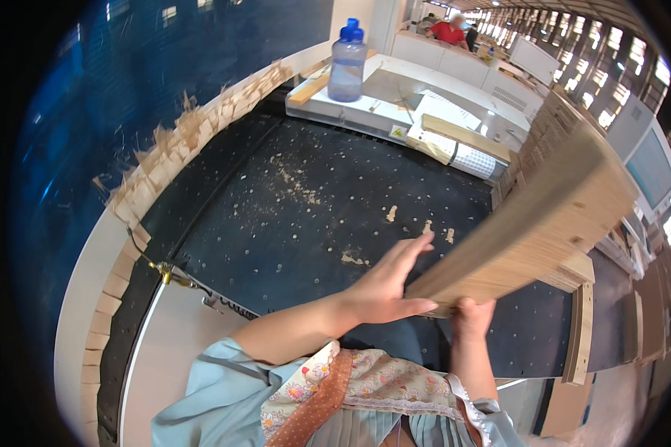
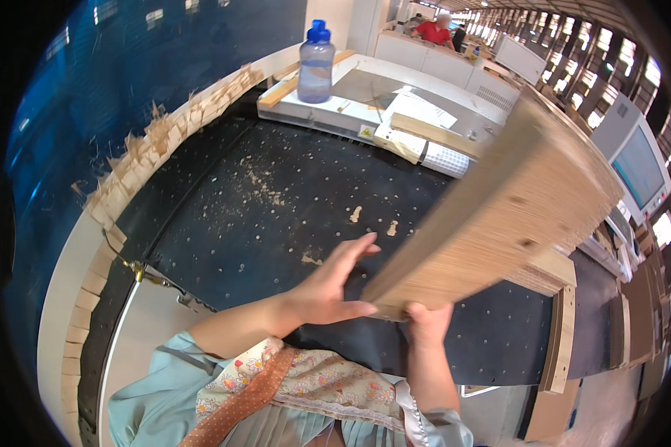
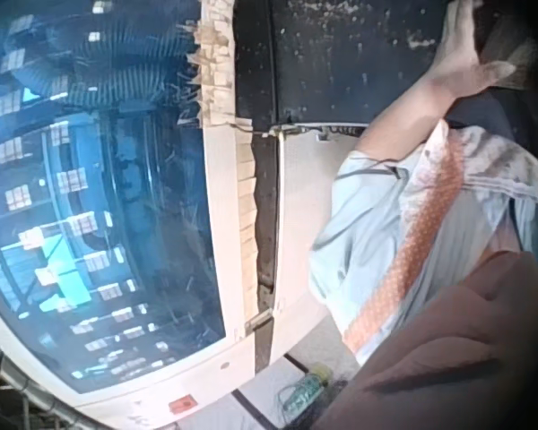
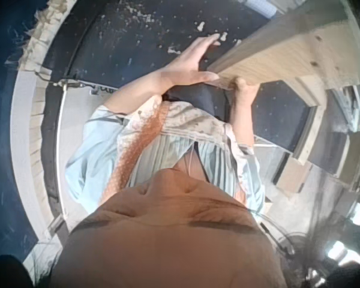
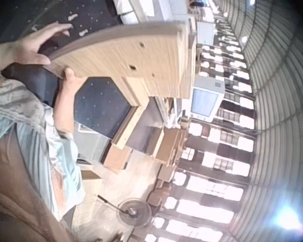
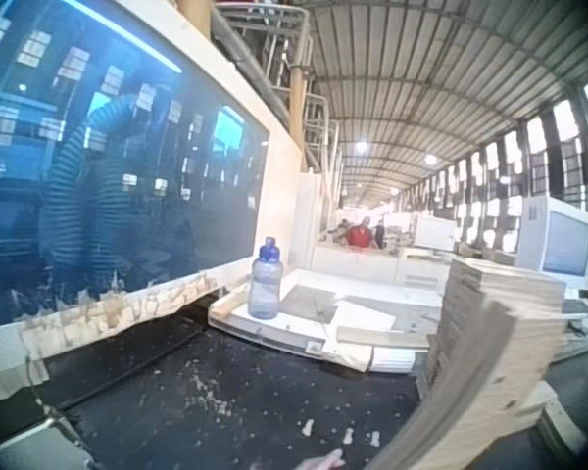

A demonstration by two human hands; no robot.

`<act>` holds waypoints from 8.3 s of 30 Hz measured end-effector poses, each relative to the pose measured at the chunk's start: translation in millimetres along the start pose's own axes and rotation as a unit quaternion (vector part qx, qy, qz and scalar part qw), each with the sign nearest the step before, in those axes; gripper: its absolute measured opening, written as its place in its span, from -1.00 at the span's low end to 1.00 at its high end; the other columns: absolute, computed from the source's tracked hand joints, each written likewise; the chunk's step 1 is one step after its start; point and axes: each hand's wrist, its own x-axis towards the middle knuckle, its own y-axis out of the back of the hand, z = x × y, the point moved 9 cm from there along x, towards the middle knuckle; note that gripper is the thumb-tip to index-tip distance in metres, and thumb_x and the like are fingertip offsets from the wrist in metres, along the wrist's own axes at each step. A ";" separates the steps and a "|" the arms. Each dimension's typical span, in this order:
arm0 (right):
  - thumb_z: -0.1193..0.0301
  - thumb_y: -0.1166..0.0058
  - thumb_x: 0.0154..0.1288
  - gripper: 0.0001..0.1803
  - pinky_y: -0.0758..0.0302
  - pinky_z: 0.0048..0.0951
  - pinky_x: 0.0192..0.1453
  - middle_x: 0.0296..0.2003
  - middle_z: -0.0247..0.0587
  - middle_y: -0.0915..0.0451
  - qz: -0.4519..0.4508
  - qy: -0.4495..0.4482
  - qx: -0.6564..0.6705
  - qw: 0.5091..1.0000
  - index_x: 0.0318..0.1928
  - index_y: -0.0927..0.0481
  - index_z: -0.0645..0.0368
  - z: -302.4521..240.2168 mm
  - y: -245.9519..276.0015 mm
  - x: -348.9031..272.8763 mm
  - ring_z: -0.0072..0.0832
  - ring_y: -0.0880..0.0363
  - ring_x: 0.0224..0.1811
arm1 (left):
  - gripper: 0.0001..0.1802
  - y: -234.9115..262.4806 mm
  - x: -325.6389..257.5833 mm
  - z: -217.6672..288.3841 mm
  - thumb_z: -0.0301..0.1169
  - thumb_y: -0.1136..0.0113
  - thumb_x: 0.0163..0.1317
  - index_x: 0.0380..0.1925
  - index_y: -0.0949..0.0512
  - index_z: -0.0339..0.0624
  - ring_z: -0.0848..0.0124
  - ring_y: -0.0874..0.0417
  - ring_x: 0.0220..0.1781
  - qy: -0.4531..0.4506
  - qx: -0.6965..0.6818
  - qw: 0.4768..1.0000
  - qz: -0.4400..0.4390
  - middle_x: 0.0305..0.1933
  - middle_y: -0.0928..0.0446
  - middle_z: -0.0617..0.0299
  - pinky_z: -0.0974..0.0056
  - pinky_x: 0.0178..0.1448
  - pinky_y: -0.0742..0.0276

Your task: The person assembles wooden furniture components by hand, aligning flat panels, inserting small wooden dowels into pre-drilled holes, and stacking the completed sections on a workbench.

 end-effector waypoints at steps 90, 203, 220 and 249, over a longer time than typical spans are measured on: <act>-0.02 -0.47 -0.20 0.00 -0.42 -0.33 0.09 -0.02 -0.19 -0.45 0.104 0.108 -0.017 0.988 0.17 -0.27 0.27 -23.9 34.5 23.0 -0.36 -0.44 0.04 | -0.77 150.0 -323.9 32.9 -0.43 -0.09 0.13 -0.19 -0.47 -0.20 0.10 -0.59 -0.37 0.508 0.201 0.822 -0.162 -0.42 -0.56 0.01 0.16 -0.32 -0.47; 0.08 -0.36 -0.02 -0.14 -0.40 -0.37 0.13 -0.04 -0.06 -0.54 -0.272 -0.485 -0.323 0.766 0.19 -0.32 0.32 4.4 75.7 -81.0 -0.37 -0.49 0.04 | 0.01 -110.5 14.7 -28.2 -0.06 -0.47 -0.30 0.25 -0.24 0.02 0.06 -0.23 0.35 -0.263 0.283 0.842 -0.376 0.26 -0.27 -0.01 -0.12 0.35 -0.12; 0.15 -0.27 0.01 -0.40 -0.46 -0.18 0.00 -0.15 0.02 -0.56 -0.212 -0.176 -0.750 0.601 0.03 -0.48 0.21 -90.0 13.8 -11.6 -0.05 -0.52 -0.08 | 0.00 -150.1 6.1 -54.1 0.22 -0.25 -0.13 0.29 -0.22 -0.05 0.01 0.00 0.47 -0.239 0.194 0.844 -0.438 0.39 -0.11 -0.04 -0.21 0.43 0.18; 0.56 -0.17 -0.09 -0.13 -0.31 -0.36 0.24 0.09 0.16 -0.45 -0.030 -0.215 -0.487 0.846 0.32 -0.14 0.26 149.9 45.3 242.5 -0.14 -0.40 0.18 | -0.69 234.5 53.4 -428.9 -0.45 -0.12 0.18 -0.07 -0.45 -0.28 0.40 -0.54 -0.04 0.270 0.015 0.947 0.172 -0.12 -0.55 0.16 0.32 0.06 -0.41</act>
